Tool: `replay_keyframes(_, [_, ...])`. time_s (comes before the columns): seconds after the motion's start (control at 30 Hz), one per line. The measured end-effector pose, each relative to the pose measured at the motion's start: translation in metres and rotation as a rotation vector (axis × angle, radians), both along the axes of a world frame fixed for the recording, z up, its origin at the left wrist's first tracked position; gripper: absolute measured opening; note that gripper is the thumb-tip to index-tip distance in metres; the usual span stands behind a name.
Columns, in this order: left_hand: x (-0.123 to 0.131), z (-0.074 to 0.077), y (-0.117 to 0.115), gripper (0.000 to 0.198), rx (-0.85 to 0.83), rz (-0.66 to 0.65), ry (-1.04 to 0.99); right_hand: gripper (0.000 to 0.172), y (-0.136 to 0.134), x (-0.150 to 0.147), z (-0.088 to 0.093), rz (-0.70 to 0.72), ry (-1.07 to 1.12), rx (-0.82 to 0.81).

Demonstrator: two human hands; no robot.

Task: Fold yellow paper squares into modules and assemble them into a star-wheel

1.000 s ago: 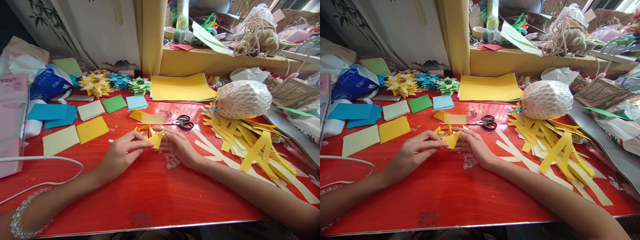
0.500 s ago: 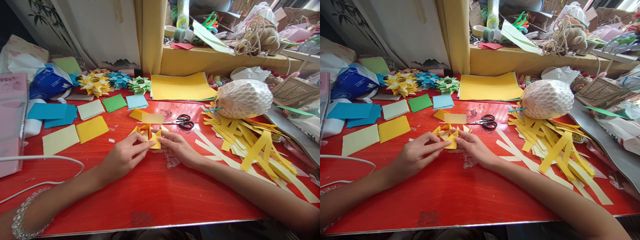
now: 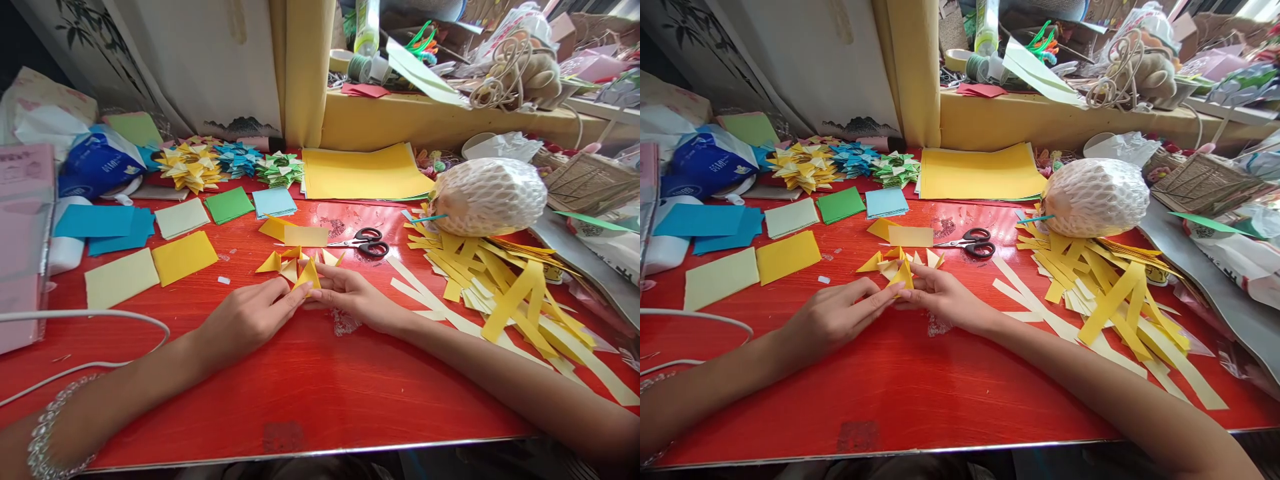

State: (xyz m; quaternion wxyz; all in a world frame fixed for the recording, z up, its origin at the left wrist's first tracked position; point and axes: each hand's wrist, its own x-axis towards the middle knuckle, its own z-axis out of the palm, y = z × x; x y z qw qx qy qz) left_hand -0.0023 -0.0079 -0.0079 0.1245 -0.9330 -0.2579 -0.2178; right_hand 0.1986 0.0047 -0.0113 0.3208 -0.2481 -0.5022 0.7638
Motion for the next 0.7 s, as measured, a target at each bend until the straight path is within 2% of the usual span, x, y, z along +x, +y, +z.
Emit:
replay_keyframes(0.07, [0.001,0.0,0.0,0.03,-0.043,0.012,-0.019,0.039,0.0,0.0,-0.002,-0.005,-0.018,0.023])
replay_keyframes(0.17, [0.004,0.003,0.0,0.028,-0.212,0.056,-0.123,0.034,0.0,0.0,-0.003,-0.001,-0.05,0.047])
replay_keyframes(0.3, [0.008,0.012,-0.002,0.024,-0.46,0.211,-0.283,0.035,-0.003,0.001,0.001,0.075,-0.112,0.063])
replay_keyframes(0.37, [0.01,0.015,-0.002,0.028,-0.588,0.277,-0.347,0.036,-0.006,0.002,0.004,0.117,-0.174,0.097])
replay_keyframes(0.47, [0.011,0.018,-0.003,0.022,-0.663,0.227,-0.365,0.029,-0.008,0.002,0.005,0.168,-0.245,0.166])
replay_keyframes(0.57, [0.01,0.018,-0.002,0.01,-0.666,0.173,-0.365,0.018,-0.008,0.002,0.002,0.119,-0.243,0.169])
replay_keyframes(0.7, [0.009,0.02,-0.002,0.012,-0.753,0.293,-0.459,0.02,-0.005,0.001,0.0,-0.018,-0.218,0.1])
